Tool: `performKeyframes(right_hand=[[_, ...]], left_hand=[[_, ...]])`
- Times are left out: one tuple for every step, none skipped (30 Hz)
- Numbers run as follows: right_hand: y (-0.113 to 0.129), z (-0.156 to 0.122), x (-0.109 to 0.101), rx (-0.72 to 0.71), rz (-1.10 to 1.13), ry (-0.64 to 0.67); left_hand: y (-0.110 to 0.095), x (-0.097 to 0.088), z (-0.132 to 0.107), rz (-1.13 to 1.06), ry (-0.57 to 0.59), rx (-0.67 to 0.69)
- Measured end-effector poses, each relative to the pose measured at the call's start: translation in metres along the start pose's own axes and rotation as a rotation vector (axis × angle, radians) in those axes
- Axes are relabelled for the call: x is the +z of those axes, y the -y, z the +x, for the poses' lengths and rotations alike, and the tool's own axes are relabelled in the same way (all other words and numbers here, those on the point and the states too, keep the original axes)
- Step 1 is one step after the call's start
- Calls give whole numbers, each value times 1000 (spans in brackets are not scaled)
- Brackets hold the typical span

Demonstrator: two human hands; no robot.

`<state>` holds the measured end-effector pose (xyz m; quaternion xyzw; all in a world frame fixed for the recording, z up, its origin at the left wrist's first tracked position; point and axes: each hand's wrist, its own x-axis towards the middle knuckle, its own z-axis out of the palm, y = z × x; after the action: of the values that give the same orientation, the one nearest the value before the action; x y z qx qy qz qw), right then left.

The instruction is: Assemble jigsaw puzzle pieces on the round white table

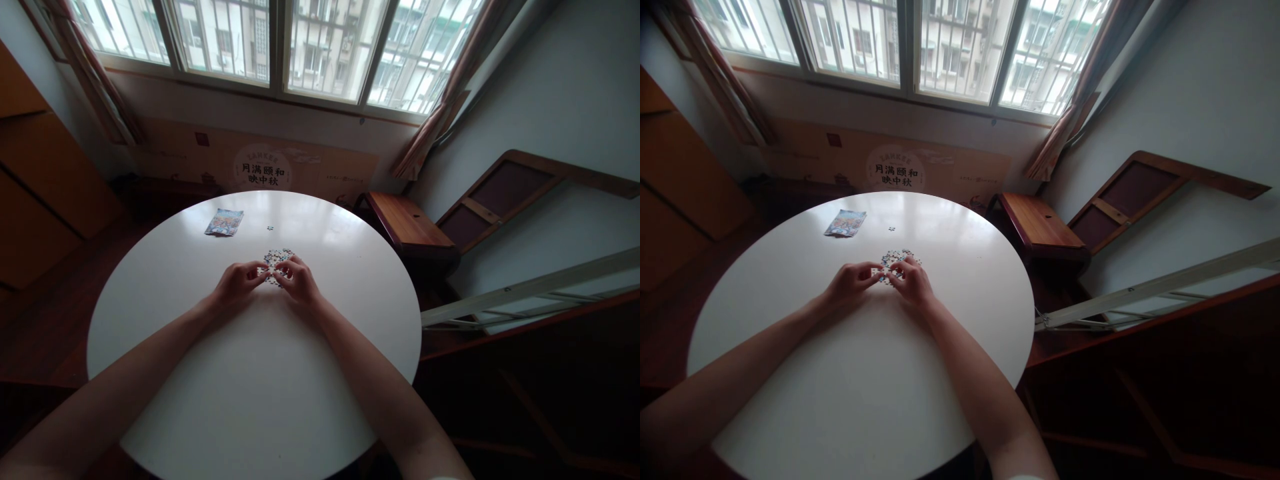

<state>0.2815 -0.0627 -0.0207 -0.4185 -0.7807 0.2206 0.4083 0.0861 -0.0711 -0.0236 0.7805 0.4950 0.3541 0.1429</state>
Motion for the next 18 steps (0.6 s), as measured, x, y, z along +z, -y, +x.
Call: performKeyframes(right_hand=[[0,0,0,-2,2,0],[0,0,0,-5,3,-1],[-1,0,0,-8,4,-3],[-1,0,0,-11,5,-5],[-1,0,0,-13,5,-5],[-1,0,1,-13,5,-5],[-1,0,1,-12,5,-5],[-1,0,1,-11,4,-4],[-1,0,0,-9,4,-3],[-1,0,0,-9,4,-3],[-1,0,0,-10,4,-3],[-1,0,0,-13,6,-2],[0,0,0,-15,8,0],[0,0,-1,-16,9,1],[0,0,-1,-17,10,2],[0,0,-1,-16,11,1],[0,0,-1,-16,11,0],[-1,0,-1,-16,12,-2]], left_hand=[[0,0,0,3,3,2],[0,-1,0,6,4,2],[-1,-1,0,7,4,2],[-1,-1,0,8,3,2],[-1,-1,0,7,3,2],[-1,-1,0,6,3,3],[-1,-1,0,4,2,4],[-1,0,0,4,1,6],[0,0,0,4,-1,6],[0,0,0,5,-4,7],[0,0,0,5,-5,7],[0,0,0,5,-5,8],[0,0,0,4,-3,10],[0,0,0,2,-3,11],[0,0,0,0,-2,12],[0,0,0,-2,-4,12],[0,0,0,-4,-6,11],[0,0,0,-5,-9,11]])
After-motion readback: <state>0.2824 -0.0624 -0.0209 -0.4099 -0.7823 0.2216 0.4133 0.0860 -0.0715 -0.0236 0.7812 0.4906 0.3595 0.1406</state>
